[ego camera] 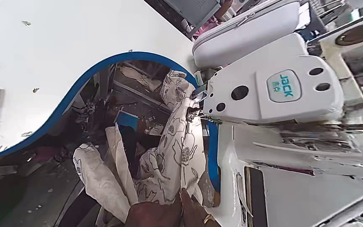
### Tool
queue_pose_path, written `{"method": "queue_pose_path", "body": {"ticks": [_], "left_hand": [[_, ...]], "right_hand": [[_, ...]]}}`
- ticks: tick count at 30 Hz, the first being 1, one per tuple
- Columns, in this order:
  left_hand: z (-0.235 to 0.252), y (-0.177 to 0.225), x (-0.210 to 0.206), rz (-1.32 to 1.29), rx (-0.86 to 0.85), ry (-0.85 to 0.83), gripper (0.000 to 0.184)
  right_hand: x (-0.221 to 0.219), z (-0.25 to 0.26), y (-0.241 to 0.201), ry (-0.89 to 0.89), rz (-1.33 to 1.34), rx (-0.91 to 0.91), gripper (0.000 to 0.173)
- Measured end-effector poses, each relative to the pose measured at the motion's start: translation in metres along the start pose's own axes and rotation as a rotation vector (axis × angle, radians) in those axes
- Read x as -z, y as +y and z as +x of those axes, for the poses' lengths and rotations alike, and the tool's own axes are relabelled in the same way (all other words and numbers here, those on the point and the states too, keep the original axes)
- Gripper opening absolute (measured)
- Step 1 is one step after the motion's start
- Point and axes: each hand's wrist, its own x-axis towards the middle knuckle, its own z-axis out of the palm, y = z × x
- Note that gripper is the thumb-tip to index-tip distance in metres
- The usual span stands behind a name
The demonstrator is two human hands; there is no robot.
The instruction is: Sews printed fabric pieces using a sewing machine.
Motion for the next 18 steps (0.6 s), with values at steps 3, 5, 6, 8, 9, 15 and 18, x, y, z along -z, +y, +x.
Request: {"method": "queue_pose_path", "body": {"ticks": [3,5,6,8,9,15,18], "left_hand": [[0.011,-0.007,-0.004,-0.044,0.033,0.006,0.022],[0.02,-0.014,-0.008,-0.06,0.034,0.029,0.024],[0.024,-0.018,-0.011,-0.074,0.027,0.046,0.025],[0.031,-0.028,-0.02,-0.119,-0.011,0.103,0.029],[0.036,-0.033,-0.024,-0.143,-0.026,0.132,0.031],[0.071,-0.043,-0.031,-0.338,0.054,0.12,0.029],[0.057,-0.029,-0.01,-0.175,0.105,0.024,0.033]], "right_hand": [[-0.004,0.016,0.004,-0.012,-0.043,0.023,0.029],[-0.005,0.026,0.006,-0.007,-0.084,0.018,0.03],[-0.005,0.031,0.006,-0.003,-0.103,0.008,0.03],[-0.008,0.039,0.007,0.046,-0.125,-0.011,0.03],[-0.01,0.043,0.008,0.075,-0.132,-0.013,0.03],[-0.028,0.071,0.031,0.246,-0.081,-0.016,0.034],[-0.005,0.031,0.05,-0.058,0.043,-0.107,0.026]]}}
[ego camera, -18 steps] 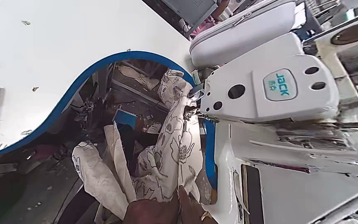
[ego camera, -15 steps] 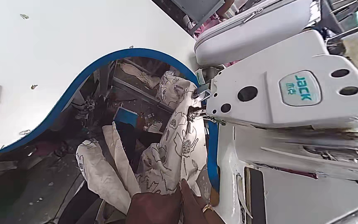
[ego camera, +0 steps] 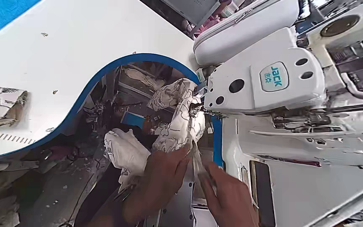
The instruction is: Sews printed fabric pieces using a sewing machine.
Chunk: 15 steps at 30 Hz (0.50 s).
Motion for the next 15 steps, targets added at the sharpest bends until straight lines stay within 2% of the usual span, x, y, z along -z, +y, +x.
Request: {"method": "queue_pose_path", "body": {"ticks": [1,3,5,7,9,12,15], "left_hand": [[-0.01,0.001,0.008,0.045,-0.024,-0.032,0.034],[-0.021,-0.003,0.012,0.049,-0.107,-0.109,0.034],[-0.013,-0.009,0.02,-0.083,-0.118,-0.317,0.023],[0.015,-0.02,0.029,-0.268,-0.111,-0.532,0.024],[0.036,-0.038,0.03,-0.483,-0.115,-0.63,0.03],[0.046,-0.051,0.019,-0.702,-0.052,-0.624,0.035],[0.036,-0.036,0.009,-0.591,0.015,-0.371,0.025]], "right_hand": [[0.008,-0.013,0.007,-0.108,0.044,-0.015,0.021],[0.02,-0.026,0.01,-0.169,0.063,0.062,0.018],[0.021,-0.023,-0.009,-0.115,0.053,0.197,0.017],[0.005,-0.004,-0.024,-0.014,-0.016,0.345,0.017],[-0.006,0.008,-0.027,0.045,-0.064,0.386,0.018],[-0.012,0.014,-0.021,0.074,-0.089,0.331,0.015],[-0.019,0.023,-0.013,0.149,-0.048,0.255,0.018]]}}
